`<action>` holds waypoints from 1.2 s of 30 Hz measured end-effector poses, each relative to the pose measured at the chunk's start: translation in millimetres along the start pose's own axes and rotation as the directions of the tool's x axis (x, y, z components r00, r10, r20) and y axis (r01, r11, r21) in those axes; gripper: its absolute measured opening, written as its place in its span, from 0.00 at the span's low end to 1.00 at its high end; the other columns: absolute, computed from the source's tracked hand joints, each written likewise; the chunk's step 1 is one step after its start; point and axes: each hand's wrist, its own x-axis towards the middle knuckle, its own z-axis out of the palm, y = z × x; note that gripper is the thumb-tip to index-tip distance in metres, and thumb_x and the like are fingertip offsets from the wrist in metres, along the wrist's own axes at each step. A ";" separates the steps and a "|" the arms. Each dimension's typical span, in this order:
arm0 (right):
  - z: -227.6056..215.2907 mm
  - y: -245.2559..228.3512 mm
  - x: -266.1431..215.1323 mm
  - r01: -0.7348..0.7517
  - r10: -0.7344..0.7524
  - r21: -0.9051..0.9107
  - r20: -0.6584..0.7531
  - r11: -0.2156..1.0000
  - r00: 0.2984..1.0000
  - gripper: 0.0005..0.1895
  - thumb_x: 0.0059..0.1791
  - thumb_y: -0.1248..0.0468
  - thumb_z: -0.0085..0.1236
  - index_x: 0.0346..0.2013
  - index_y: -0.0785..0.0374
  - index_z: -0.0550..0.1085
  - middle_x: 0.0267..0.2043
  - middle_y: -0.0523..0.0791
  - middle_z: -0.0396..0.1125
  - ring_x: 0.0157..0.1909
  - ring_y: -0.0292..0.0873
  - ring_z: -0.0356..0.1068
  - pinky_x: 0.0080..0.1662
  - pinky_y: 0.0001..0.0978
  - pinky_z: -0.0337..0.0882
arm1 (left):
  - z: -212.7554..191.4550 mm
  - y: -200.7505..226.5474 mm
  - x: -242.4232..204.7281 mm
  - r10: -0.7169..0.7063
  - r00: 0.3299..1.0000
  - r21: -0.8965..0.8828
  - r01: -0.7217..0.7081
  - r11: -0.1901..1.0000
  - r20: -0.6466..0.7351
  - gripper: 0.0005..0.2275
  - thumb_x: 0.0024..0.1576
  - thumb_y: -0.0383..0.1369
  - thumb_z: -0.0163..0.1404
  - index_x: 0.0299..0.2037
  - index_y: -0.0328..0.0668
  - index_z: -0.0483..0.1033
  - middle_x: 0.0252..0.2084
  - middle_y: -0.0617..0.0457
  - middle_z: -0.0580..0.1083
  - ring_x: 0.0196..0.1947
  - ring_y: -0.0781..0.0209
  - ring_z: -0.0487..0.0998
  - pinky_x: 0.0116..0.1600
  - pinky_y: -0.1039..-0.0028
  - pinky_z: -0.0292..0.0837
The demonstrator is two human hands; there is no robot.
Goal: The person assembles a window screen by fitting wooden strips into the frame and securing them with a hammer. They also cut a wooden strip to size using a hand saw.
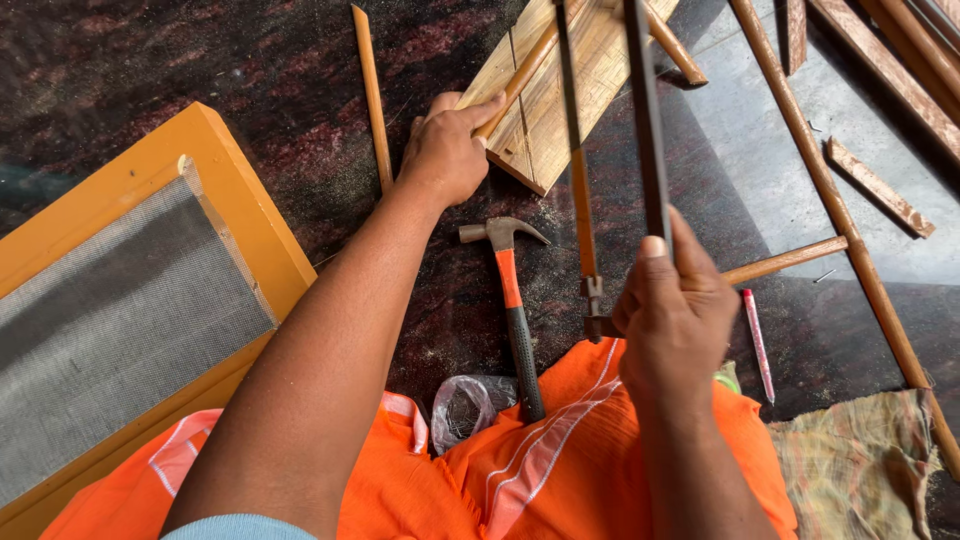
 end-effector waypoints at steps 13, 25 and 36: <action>23.1 30.8 2.9 0.090 -0.083 -0.198 0.039 0.976 0.996 0.19 0.58 0.66 0.50 0.64 0.66 0.73 0.27 0.32 0.61 0.24 0.24 0.54 0.25 0.18 0.55 | 4.4 -4.8 -7.8 0.038 0.997 -0.075 -0.044 0.996 -0.071 0.22 0.60 0.27 0.51 0.63 0.67 0.73 0.63 0.53 0.66 0.57 0.56 0.71 0.63 0.69 0.71; 33.5 47.3 2.6 0.332 -0.314 -0.430 0.114 0.839 0.942 0.18 0.59 0.64 0.50 0.63 0.68 0.72 0.43 0.36 0.71 0.41 0.25 0.66 0.42 0.19 0.69 | 2.7 -5.6 -8.2 0.036 0.998 -0.109 -0.041 0.993 -0.046 0.29 0.55 0.19 0.49 0.64 0.67 0.71 0.70 0.50 0.58 0.69 0.43 0.60 0.70 0.63 0.59; 38.0 48.2 -0.2 0.221 -0.243 -0.452 0.010 0.864 0.970 0.18 0.60 0.66 0.48 0.64 0.68 0.72 0.33 0.33 0.63 0.31 0.25 0.57 0.32 0.19 0.59 | 0.7 -6.5 -6.2 0.065 0.997 -0.171 -0.072 0.983 -0.046 0.29 0.55 0.18 0.50 0.65 0.65 0.70 0.72 0.50 0.57 0.72 0.45 0.57 0.76 0.59 0.46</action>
